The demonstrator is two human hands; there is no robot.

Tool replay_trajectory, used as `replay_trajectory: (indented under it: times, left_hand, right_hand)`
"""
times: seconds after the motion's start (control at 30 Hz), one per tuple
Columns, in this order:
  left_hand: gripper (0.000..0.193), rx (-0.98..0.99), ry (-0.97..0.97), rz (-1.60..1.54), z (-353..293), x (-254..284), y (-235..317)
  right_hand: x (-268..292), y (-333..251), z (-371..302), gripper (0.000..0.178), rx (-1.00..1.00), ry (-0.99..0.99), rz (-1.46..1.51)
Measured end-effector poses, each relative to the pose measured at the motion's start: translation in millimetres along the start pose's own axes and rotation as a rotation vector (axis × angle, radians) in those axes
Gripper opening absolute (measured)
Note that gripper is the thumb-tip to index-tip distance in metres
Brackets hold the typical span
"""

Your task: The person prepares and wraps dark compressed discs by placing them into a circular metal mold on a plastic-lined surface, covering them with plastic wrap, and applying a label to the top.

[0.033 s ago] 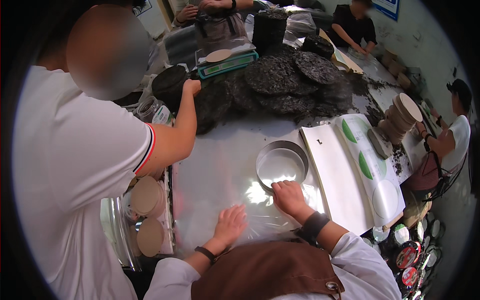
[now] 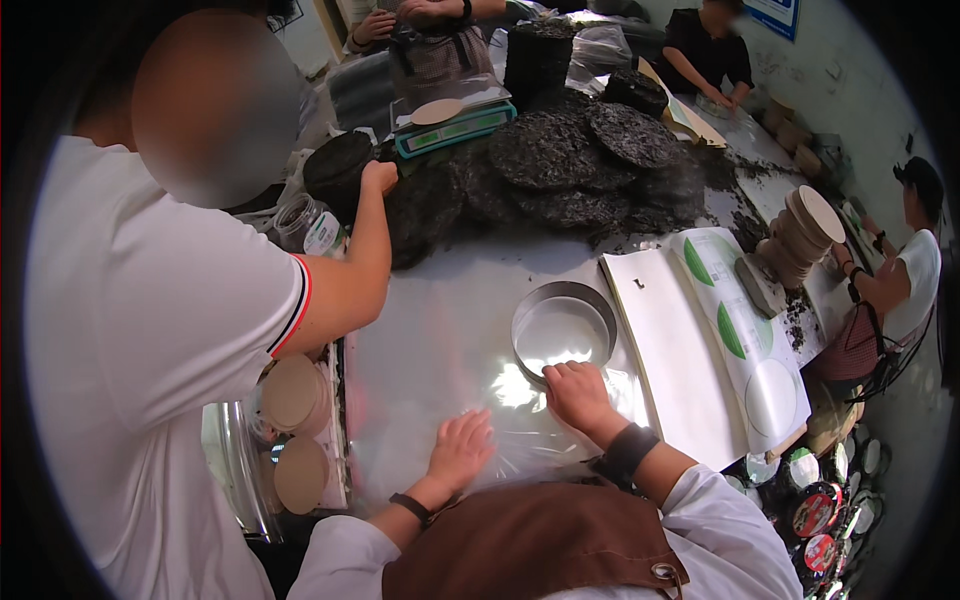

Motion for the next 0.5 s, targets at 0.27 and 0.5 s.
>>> replay_trajectory:
  times: [0.27,0.5]
  left_hand:
    - [0.041,0.033,-0.053,-0.006,-3.5,-3.9,-4.0]
    - [0.045,0.035,-0.049,0.005,-3.7,-7.5,-4.5]
  right_hand:
    - [1.8,-3.8,2.3,0.007,0.022,0.03,-0.002]
    - [2.6,-3.2,3.5,0.007,0.018,0.03,-0.026]
Point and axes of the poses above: each hand's wrist, its own z-axis towards the middle knuckle, its own x-axis out of the back of the hand, y = z × x, the point moved 7 cm from there along z, towards the middle knuckle, and after that the axes turned 7 degrees about x, right-handed, at the moved point
